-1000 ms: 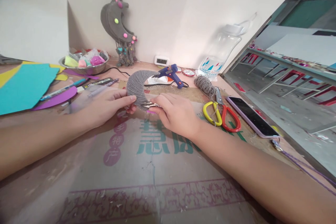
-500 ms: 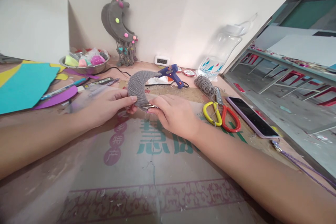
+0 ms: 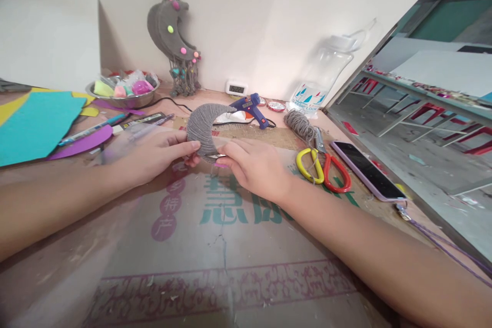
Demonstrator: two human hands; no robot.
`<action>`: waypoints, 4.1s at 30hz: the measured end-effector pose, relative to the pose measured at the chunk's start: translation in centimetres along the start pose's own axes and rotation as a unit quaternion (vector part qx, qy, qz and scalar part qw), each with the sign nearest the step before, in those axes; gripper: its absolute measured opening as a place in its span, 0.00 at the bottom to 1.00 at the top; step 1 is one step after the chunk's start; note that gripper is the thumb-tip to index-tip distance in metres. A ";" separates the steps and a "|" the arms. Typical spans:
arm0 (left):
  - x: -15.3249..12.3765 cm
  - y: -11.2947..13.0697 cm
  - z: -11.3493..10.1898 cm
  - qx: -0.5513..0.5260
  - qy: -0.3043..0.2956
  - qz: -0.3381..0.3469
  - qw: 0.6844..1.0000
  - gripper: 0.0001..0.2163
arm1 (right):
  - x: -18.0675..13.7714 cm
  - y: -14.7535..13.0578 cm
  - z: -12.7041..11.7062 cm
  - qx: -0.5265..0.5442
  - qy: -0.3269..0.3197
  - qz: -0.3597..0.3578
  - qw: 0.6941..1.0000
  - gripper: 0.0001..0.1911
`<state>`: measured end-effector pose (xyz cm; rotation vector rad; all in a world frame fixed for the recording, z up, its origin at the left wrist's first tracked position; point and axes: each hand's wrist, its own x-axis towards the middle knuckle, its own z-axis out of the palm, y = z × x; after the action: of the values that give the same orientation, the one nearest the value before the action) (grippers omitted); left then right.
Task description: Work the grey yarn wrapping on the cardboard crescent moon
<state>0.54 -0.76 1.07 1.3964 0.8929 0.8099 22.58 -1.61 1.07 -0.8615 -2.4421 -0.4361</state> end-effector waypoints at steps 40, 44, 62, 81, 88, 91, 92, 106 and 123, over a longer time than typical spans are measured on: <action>0.0 0.1 0.0 0.027 0.004 0.014 1.000 0.12 | -0.2 -0.2 0.0 0.020 0.011 0.018 1.000 0.07; 0.1 -0.1 0.1 -0.014 0.021 0.001 1.000 0.12 | 0.0 -0.3 -0.1 0.124 0.050 0.131 0.982 0.11; 0.6 -0.7 -0.1 0.039 -0.028 0.079 0.996 0.18 | 1.7 -1.5 0.0 0.407 -0.054 0.332 0.849 0.15; 0.3 0.1 0.3 0.184 0.000 0.102 0.978 0.09 | 1.7 -1.8 0.1 0.323 -0.012 0.288 0.902 0.09; 0.7 -0.2 -0.2 0.012 0.048 0.062 0.997 0.07 | 1.9 -1.4 0.1 0.358 0.009 0.324 0.876 0.13; 1.3 -0.7 -0.9 -0.026 0.116 0.081 0.990 0.10 | 1.8 -1.1 0.1 0.371 0.017 0.352 0.859 0.15; 1.4 -0.7 -1.0 -0.033 0.128 0.082 0.988 0.10 | 1.8 -0.9 0.1 0.375 0.016 0.356 0.856 0.16; -0.3 0.3 0.1 0.224 0.022 0.155 0.962 0.14 | 1.7 -1.6 0.2 0.378 -0.039 0.298 0.876 0.12; -0.5 0.5 0.1 0.247 0.053 0.162 0.954 0.15 | 1.6 -1.5 -0.2 0.381 -0.053 0.282 0.879 0.13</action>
<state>0.37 -1.24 1.60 1.9913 1.0070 0.9535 20.62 -2.09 1.95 -1.1530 -2.0169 0.7537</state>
